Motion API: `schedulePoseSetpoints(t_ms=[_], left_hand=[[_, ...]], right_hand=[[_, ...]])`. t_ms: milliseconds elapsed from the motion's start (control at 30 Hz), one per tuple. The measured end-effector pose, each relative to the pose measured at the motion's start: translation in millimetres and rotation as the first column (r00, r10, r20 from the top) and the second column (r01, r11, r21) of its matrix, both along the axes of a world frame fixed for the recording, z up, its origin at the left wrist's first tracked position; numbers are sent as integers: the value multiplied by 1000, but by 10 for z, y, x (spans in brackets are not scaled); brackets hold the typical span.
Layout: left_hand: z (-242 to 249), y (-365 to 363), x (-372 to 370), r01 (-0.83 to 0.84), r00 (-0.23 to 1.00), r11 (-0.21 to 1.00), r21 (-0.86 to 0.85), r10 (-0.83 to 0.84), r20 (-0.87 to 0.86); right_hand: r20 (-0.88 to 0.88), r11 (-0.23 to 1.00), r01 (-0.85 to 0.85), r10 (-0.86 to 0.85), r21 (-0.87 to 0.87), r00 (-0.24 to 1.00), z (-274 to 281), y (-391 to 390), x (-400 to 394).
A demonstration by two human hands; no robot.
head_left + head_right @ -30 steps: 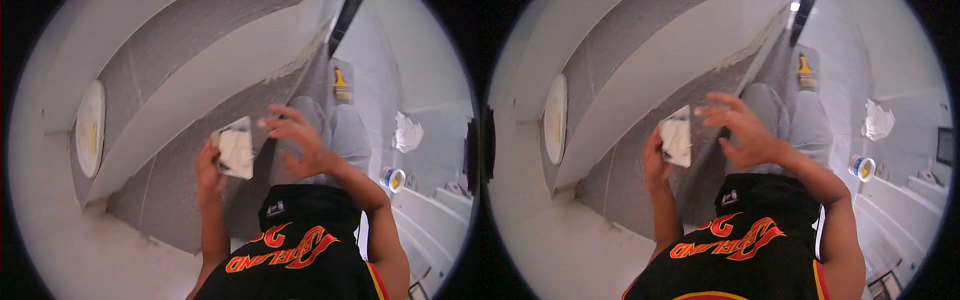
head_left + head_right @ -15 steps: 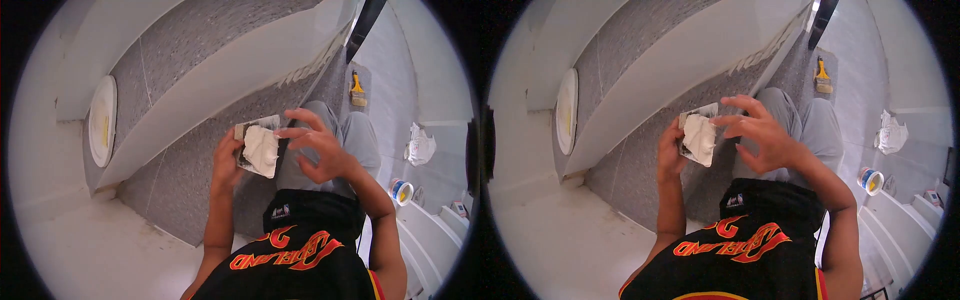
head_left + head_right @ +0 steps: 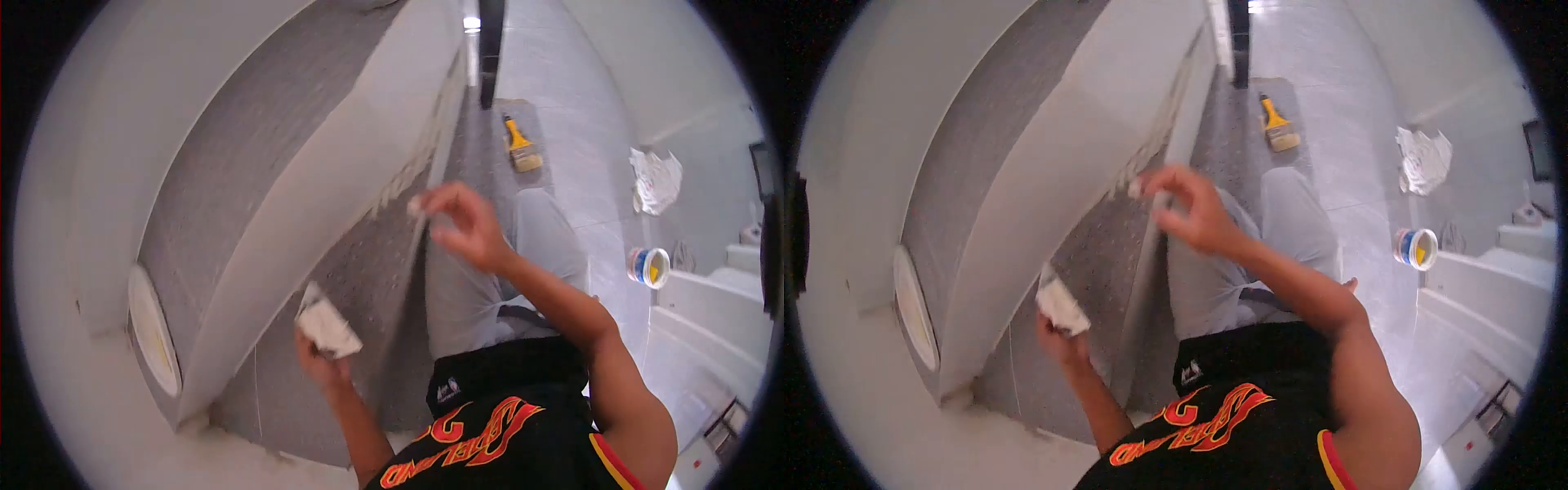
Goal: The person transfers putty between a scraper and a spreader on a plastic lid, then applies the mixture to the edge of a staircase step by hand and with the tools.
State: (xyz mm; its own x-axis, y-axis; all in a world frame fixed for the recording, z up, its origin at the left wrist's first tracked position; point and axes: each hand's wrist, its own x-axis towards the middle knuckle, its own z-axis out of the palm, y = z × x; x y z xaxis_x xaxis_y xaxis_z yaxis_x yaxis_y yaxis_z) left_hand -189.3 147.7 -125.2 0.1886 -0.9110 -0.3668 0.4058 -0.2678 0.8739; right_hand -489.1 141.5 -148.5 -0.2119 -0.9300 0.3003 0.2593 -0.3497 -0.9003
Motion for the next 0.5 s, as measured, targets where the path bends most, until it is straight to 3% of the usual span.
schedulePoseSetpoints(t_ms=[100, 167, 200, 267, 433, 500], left_hand=[[-267, 69, 354, 22, 999, 994, -107, -25, -29], [-467, 107, 582, -50, 966, 978, -202, 99, 238], [-518, 132, 658, -40, 968, 978, -205, 89, 236], [-580, 149, 754, -40, 953, 960, -278, 120, 277], [-625, 163, 816, -106, 951, 955, -275, 178, 253], [-643, 127, 800, -88, 951, 954, -287, 166, 261]], right_hand=[[-104, 895, 442, -435, 58, 894, -361, -576, -574], [-158, 796, 605, -596, 9, 787, -502, -968, -972], [-146, 758, 652, -646, -8, 749, -543, -1142, -1135], [-138, 748, 664, -659, -15, 739, -646, -1459, -1427], [-166, 770, 638, -628, 9, 760, -569, -1823, -1715], [-317, 744, 661, -607, 94, 729, -533, -1882, -1783]])
